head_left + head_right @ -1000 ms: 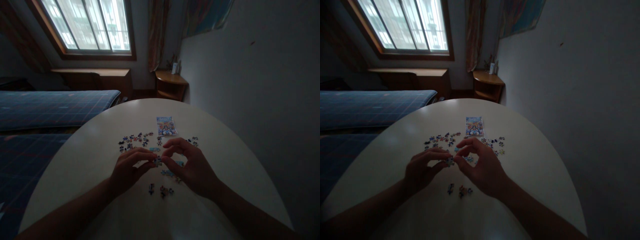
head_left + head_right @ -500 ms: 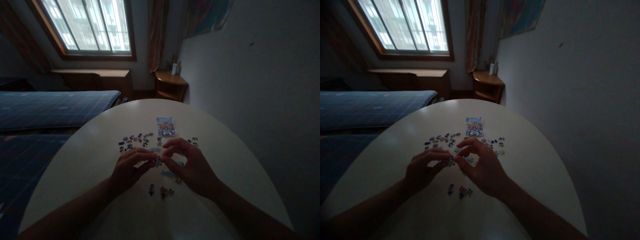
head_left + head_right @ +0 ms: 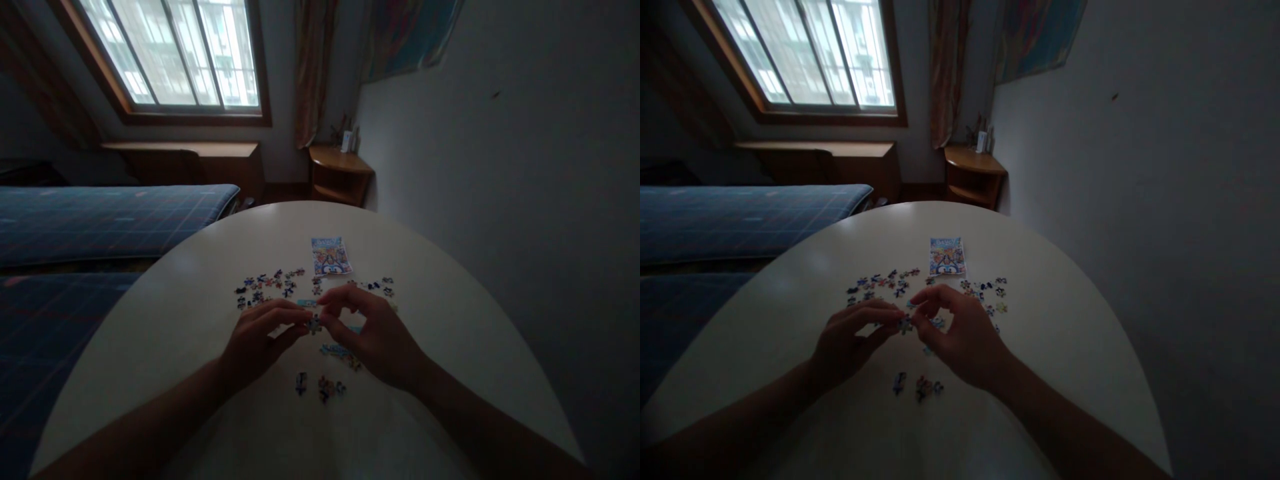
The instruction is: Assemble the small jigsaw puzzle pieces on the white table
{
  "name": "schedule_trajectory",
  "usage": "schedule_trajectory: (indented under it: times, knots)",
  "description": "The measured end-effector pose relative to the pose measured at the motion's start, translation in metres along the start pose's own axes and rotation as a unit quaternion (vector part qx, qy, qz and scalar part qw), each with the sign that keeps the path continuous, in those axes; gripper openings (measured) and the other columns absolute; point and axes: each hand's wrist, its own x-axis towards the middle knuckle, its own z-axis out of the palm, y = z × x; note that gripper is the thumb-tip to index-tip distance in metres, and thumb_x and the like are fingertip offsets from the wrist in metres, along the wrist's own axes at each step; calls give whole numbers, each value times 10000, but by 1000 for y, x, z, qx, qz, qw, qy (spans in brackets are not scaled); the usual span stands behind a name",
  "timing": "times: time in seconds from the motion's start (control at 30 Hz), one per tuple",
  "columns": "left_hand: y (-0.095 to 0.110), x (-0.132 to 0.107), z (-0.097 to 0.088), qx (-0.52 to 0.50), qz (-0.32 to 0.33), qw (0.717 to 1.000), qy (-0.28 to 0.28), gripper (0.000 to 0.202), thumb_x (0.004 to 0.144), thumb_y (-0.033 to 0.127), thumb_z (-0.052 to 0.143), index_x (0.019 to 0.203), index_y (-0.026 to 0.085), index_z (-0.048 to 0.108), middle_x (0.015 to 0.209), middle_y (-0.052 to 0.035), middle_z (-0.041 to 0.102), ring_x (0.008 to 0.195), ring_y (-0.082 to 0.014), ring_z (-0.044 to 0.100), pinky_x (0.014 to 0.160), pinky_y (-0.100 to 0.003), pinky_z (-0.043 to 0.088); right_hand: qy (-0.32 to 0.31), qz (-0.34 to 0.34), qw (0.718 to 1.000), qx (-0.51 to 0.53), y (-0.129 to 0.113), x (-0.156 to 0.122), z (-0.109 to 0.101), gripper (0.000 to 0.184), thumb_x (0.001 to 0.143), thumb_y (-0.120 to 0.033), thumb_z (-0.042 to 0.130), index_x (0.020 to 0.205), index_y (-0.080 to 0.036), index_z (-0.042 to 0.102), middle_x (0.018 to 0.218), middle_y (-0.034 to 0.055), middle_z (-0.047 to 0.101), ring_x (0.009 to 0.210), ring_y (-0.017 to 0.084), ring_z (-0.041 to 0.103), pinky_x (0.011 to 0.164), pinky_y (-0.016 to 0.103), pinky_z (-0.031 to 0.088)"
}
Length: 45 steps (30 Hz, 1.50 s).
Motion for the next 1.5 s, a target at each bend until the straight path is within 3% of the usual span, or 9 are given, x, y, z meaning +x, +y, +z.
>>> schedule_trajectory:
  times: [0.5, 1.3, 1.5]
  knots:
    - [-5, -1, 0, -3, -25, 1000, 7, 83, 947, 226, 614, 989, 170, 658, 845, -43, 721, 721, -118, 690, 613, -200, 561, -14, 3, 1000, -9, 0, 0, 1, 299, 760, -180, 749, 1048, -257, 733, 861, -7, 714, 795, 142, 662, 764, 296, 506]
    - [-10, -3, 0, 0, -19, 1000, -20, 81, 940, 185, 608, 1014, 165, 637, 865, -54, 705, 730, -113, 678, 609, -191, 544, 1, -8, 1000, -9, 6, 1, 2, 307, 718, -142, 768, 1004, -251, 747, 820, -10, 724, 769, 146, 678, 760, 301, 515]
    - [-15, -2, -6, 52, 5, 997, -60, 102, 902, 180, 637, 1005, 176, 642, 891, -61, 723, 753, -138, 694, 661, -241, 572, 2, -10, 1000, -21, 10, 2, 6, 221, 744, -169, 749, 954, -239, 750, 827, 1, 742, 766, 151, 682, 764, 311, 516]
